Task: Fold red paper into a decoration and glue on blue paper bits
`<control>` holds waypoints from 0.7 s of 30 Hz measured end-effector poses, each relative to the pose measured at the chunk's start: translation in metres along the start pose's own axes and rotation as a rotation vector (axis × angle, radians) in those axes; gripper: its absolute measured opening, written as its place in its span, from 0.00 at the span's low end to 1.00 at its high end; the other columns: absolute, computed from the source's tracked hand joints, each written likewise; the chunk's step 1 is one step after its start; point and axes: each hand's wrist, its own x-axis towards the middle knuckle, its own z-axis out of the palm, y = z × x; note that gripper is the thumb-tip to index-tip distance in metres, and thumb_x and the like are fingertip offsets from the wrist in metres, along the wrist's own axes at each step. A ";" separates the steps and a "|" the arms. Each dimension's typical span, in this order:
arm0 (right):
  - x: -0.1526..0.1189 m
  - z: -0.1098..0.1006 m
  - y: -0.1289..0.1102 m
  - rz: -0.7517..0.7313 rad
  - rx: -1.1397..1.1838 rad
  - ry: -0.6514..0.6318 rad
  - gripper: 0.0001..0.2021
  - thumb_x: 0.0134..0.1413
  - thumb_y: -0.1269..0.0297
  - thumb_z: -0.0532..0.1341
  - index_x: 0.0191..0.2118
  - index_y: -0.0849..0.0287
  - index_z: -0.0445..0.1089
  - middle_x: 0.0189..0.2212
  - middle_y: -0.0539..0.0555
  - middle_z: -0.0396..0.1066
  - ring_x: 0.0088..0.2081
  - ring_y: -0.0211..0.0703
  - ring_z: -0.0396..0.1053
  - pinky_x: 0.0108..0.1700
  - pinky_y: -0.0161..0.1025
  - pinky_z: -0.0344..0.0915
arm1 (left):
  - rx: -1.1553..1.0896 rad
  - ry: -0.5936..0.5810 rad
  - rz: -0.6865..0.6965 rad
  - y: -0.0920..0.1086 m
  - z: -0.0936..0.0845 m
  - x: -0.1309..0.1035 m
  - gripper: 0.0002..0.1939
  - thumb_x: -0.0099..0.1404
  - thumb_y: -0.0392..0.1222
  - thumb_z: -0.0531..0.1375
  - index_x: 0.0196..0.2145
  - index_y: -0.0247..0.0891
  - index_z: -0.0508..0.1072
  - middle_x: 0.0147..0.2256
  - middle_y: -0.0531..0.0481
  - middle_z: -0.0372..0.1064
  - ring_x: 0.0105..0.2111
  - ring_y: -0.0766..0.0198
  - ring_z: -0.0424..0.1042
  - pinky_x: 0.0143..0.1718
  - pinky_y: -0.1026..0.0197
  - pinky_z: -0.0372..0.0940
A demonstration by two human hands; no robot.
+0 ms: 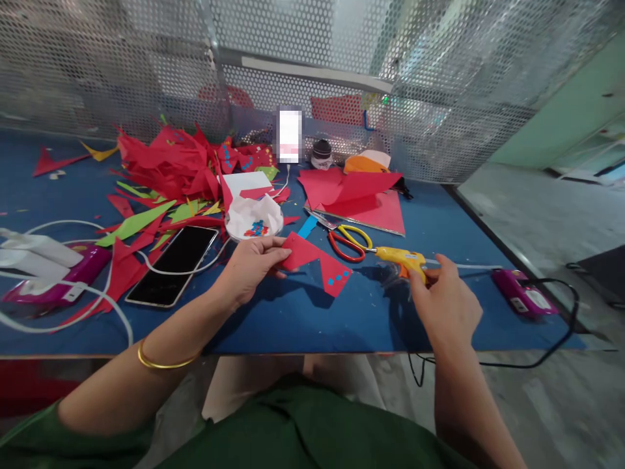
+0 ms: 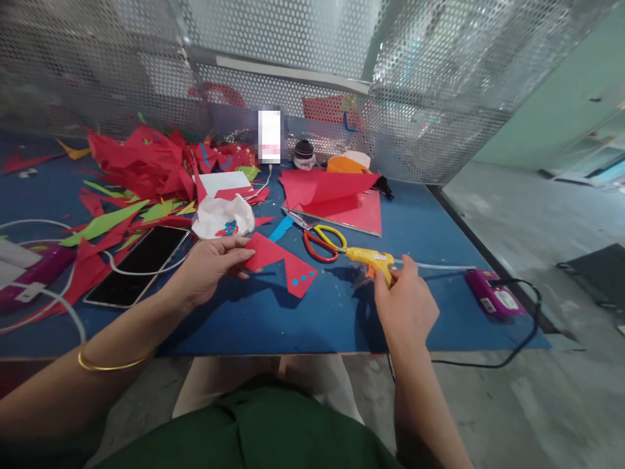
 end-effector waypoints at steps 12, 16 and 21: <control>-0.009 -0.012 -0.004 0.079 -0.128 -0.286 0.33 0.58 0.42 0.55 0.62 0.59 0.63 0.53 0.63 0.74 0.50 0.66 0.73 0.39 0.50 0.67 | -0.001 -0.007 -0.116 -0.012 -0.006 0.006 0.06 0.59 0.35 0.63 0.36 0.33 0.78 0.26 0.50 0.76 0.25 0.67 0.75 0.23 0.68 0.67; -0.012 -0.009 0.011 -0.048 -0.180 -0.299 0.32 0.58 0.48 0.55 0.61 0.65 0.62 0.50 0.67 0.74 0.48 0.65 0.73 0.42 0.50 0.68 | -0.001 -0.033 -0.098 -0.010 -0.007 0.004 0.07 0.60 0.35 0.63 0.37 0.34 0.78 0.27 0.50 0.77 0.25 0.68 0.75 0.24 0.68 0.67; -0.007 0.000 -0.002 -0.042 -0.270 -0.204 0.28 0.61 0.52 0.54 0.59 0.68 0.63 0.45 0.67 0.75 0.45 0.65 0.74 0.39 0.49 0.67 | 0.004 -0.046 -0.093 -0.010 -0.006 0.002 0.05 0.61 0.36 0.62 0.36 0.35 0.78 0.27 0.50 0.76 0.25 0.67 0.75 0.24 0.68 0.68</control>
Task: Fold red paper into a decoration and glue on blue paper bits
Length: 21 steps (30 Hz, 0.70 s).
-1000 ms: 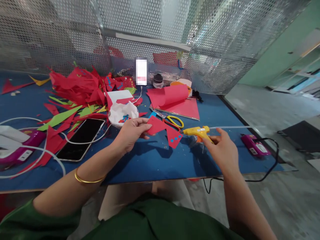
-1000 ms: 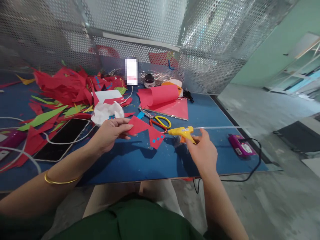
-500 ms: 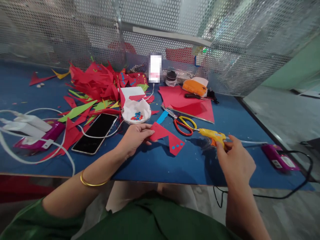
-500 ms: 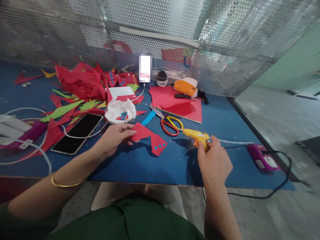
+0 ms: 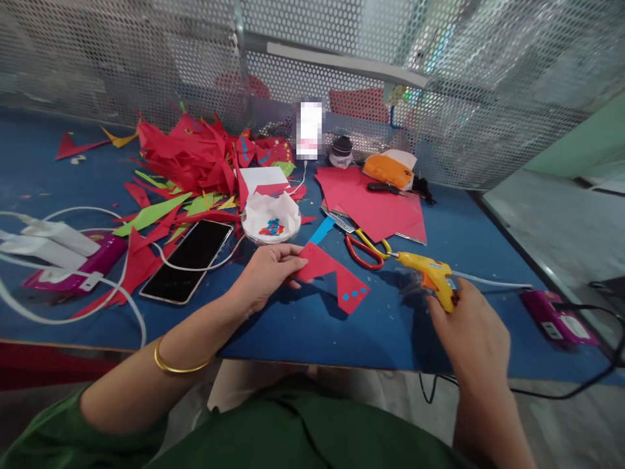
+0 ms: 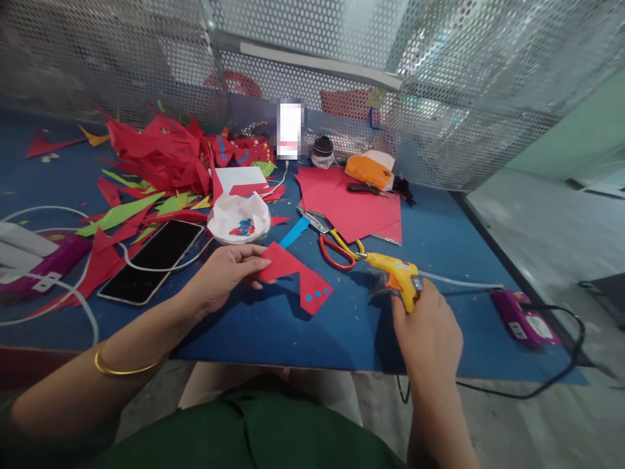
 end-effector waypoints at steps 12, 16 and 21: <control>0.008 -0.012 -0.027 -0.108 -0.091 0.066 0.33 0.62 0.45 0.54 0.58 0.73 0.61 0.37 0.73 0.74 0.37 0.71 0.75 0.30 0.51 0.64 | 0.049 -0.008 -0.041 -0.004 0.000 0.001 0.09 0.63 0.33 0.60 0.40 0.33 0.78 0.28 0.49 0.77 0.26 0.66 0.77 0.23 0.69 0.66; 0.001 -0.033 -0.034 -0.253 0.112 0.221 0.28 0.62 0.46 0.55 0.61 0.60 0.62 0.44 0.70 0.76 0.41 0.71 0.75 0.36 0.56 0.68 | 0.129 -0.064 -0.051 -0.006 -0.001 0.002 0.12 0.62 0.32 0.59 0.42 0.33 0.78 0.29 0.48 0.78 0.27 0.65 0.77 0.22 0.69 0.63; 0.011 -0.047 -0.086 -0.666 0.472 0.285 0.12 0.65 0.59 0.57 0.49 0.52 0.73 0.41 0.57 0.80 0.43 0.54 0.77 0.46 0.48 0.69 | 0.172 -0.084 -0.003 -0.008 -0.005 0.002 0.10 0.61 0.32 0.58 0.39 0.33 0.78 0.26 0.51 0.75 0.25 0.67 0.75 0.21 0.70 0.62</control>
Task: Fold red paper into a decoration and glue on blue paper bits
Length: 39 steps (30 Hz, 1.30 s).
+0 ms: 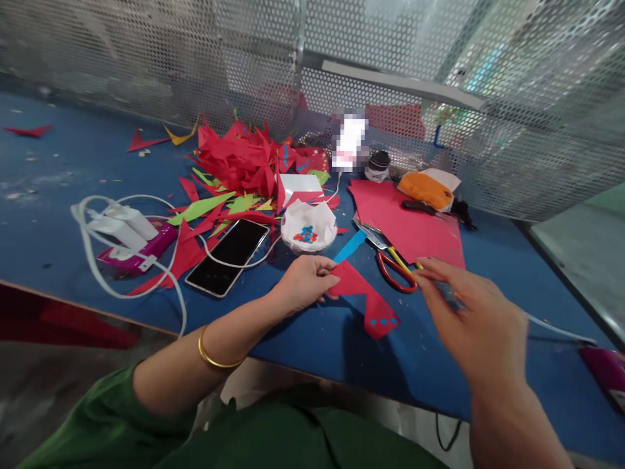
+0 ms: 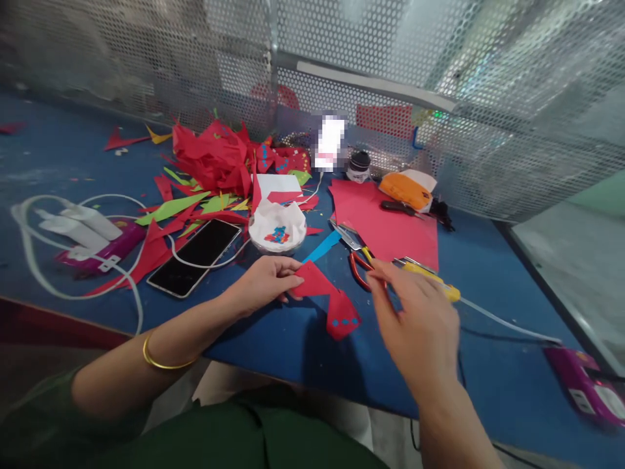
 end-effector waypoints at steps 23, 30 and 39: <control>0.150 0.148 -0.082 -0.513 -0.107 -0.597 0.11 0.56 0.70 0.59 0.36 0.55 0.80 0.35 0.56 0.80 0.37 0.46 0.72 0.38 0.41 0.57 | 0.241 -0.020 0.132 -0.019 -0.006 0.009 0.10 0.57 0.34 0.57 0.34 0.35 0.78 0.26 0.49 0.77 0.29 0.61 0.78 0.25 0.66 0.66; 0.152 0.154 -0.084 -0.538 -0.077 -0.624 0.09 0.54 0.71 0.60 0.36 0.57 0.79 0.36 0.57 0.79 0.39 0.47 0.72 0.39 0.41 0.55 | 0.261 -0.003 0.164 -0.021 -0.004 0.010 0.07 0.56 0.34 0.57 0.30 0.36 0.76 0.26 0.49 0.76 0.30 0.60 0.78 0.27 0.64 0.67; 0.150 0.137 -0.079 -0.371 0.104 -0.534 0.07 0.54 0.71 0.59 0.32 0.57 0.75 0.32 0.52 0.78 0.35 0.42 0.70 0.41 0.40 0.56 | 0.130 -0.031 0.068 -0.015 -0.006 0.008 0.06 0.57 0.32 0.58 0.31 0.35 0.75 0.26 0.50 0.75 0.26 0.61 0.77 0.22 0.67 0.62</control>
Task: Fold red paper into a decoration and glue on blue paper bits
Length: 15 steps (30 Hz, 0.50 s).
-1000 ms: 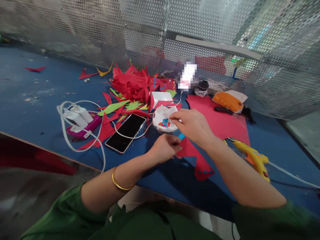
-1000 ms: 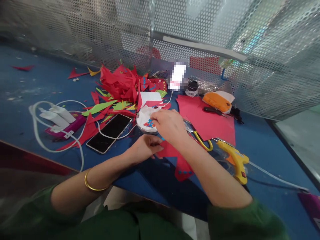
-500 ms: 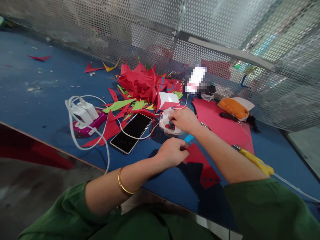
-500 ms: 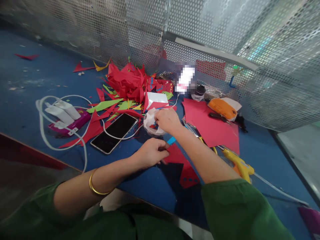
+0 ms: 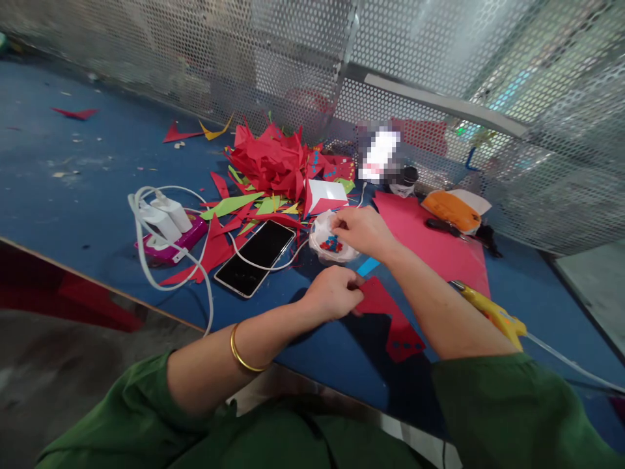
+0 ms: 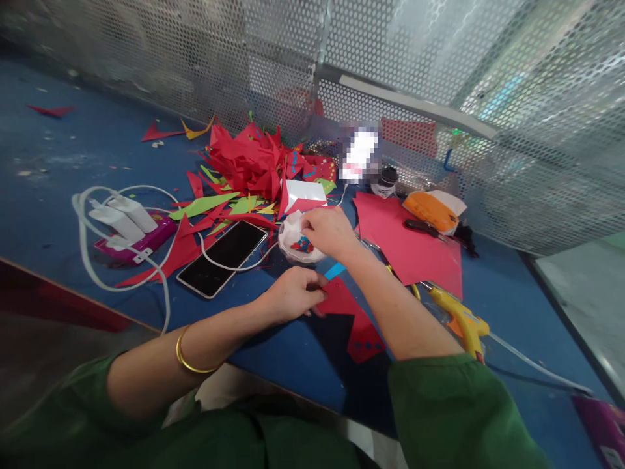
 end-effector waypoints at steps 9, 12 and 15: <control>-0.047 -0.017 -0.005 0.261 0.673 0.369 0.04 0.53 0.64 0.61 0.29 0.58 0.69 0.24 0.48 0.68 0.27 0.37 0.62 0.31 0.37 0.57 | -0.169 0.039 -0.064 0.018 0.000 -0.004 0.05 0.62 0.30 0.58 0.31 0.34 0.75 0.24 0.52 0.73 0.23 0.65 0.76 0.21 0.68 0.61; -0.076 -0.020 -0.007 0.305 0.814 0.406 0.05 0.52 0.62 0.60 0.29 0.58 0.68 0.24 0.47 0.66 0.28 0.37 0.61 0.33 0.37 0.58 | -0.201 0.058 -0.055 0.023 0.000 -0.005 0.05 0.63 0.30 0.59 0.32 0.33 0.75 0.25 0.53 0.74 0.23 0.67 0.76 0.22 0.69 0.62; -0.112 -0.020 -0.003 0.390 0.868 0.383 0.07 0.52 0.60 0.60 0.29 0.57 0.68 0.25 0.48 0.66 0.30 0.39 0.63 0.36 0.38 0.60 | -0.232 0.078 -0.027 0.027 0.000 -0.008 0.06 0.64 0.30 0.59 0.34 0.33 0.76 0.26 0.52 0.75 0.24 0.68 0.76 0.23 0.70 0.62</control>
